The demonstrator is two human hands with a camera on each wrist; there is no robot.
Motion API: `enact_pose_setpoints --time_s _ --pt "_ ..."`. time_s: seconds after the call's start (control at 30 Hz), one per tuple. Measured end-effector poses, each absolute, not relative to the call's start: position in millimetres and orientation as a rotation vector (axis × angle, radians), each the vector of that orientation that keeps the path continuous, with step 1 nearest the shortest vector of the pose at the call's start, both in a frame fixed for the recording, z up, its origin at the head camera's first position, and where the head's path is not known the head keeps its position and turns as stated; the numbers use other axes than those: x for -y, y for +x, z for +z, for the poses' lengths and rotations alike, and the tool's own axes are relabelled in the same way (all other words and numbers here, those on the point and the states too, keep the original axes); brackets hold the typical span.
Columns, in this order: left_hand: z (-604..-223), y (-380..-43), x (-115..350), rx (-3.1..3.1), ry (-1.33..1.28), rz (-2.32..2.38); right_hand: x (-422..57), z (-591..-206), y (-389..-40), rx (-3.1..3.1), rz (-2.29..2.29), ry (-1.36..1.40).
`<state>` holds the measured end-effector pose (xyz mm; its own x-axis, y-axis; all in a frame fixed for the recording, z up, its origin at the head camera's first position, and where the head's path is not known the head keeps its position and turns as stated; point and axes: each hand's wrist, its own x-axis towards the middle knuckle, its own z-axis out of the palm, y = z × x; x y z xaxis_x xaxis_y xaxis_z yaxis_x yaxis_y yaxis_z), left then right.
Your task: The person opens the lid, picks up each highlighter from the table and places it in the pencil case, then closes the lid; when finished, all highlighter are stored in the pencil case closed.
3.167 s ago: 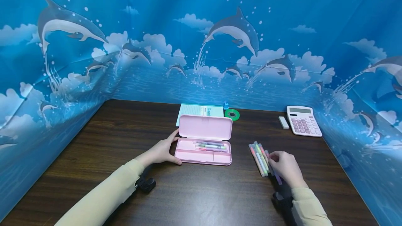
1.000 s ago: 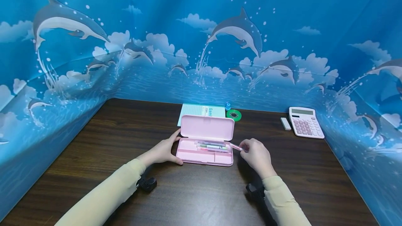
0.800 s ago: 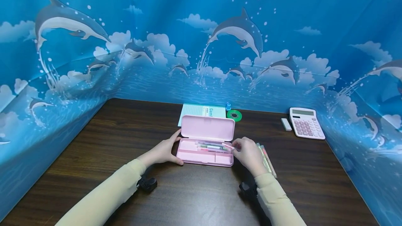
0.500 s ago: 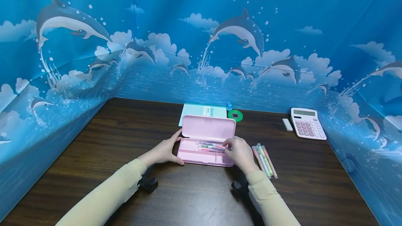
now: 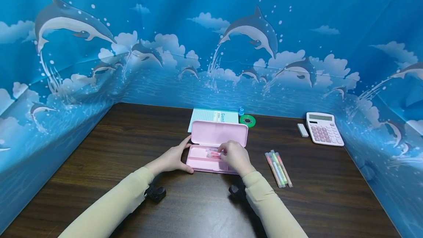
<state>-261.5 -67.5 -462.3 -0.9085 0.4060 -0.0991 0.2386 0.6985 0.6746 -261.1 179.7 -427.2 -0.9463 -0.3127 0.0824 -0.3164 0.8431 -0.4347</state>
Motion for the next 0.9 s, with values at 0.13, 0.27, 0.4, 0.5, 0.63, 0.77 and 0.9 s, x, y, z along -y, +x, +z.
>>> enact_pose_setpoints --time_s 0.13,0.27,0.4,0.5,0.63,0.77,0.9 --pt "-462.1 -261.3 67.1 -2.672 0.512 1.012 -177.8 -427.2 -260.9 3.01 0.708 0.512" --pt "-462.2 -261.7 68.2 -2.671 0.506 1.018 -180.3 -424.5 -259.9 3.011 0.71 0.499" --pt "-461.7 -261.9 68.8 -2.673 0.511 1.028 -184.2 -422.1 -258.3 3.003 0.733 0.47" --pt "-461.2 -261.3 68.8 -2.674 0.519 1.027 -189.1 -422.2 -257.5 2.995 0.756 0.457" --pt "-461.4 -260.9 69.0 -2.667 0.52 1.032 -198.0 -424.1 -255.7 2.991 0.771 0.453" --pt "-462.4 -260.8 69.0 -2.663 0.516 1.025 -208.9 -426.1 -252.2 2.976 0.789 0.438" --pt "-462.4 -260.0 68.7 -2.656 0.517 1.033 -220.8 -426.4 -247.9 2.961 0.82 0.4"
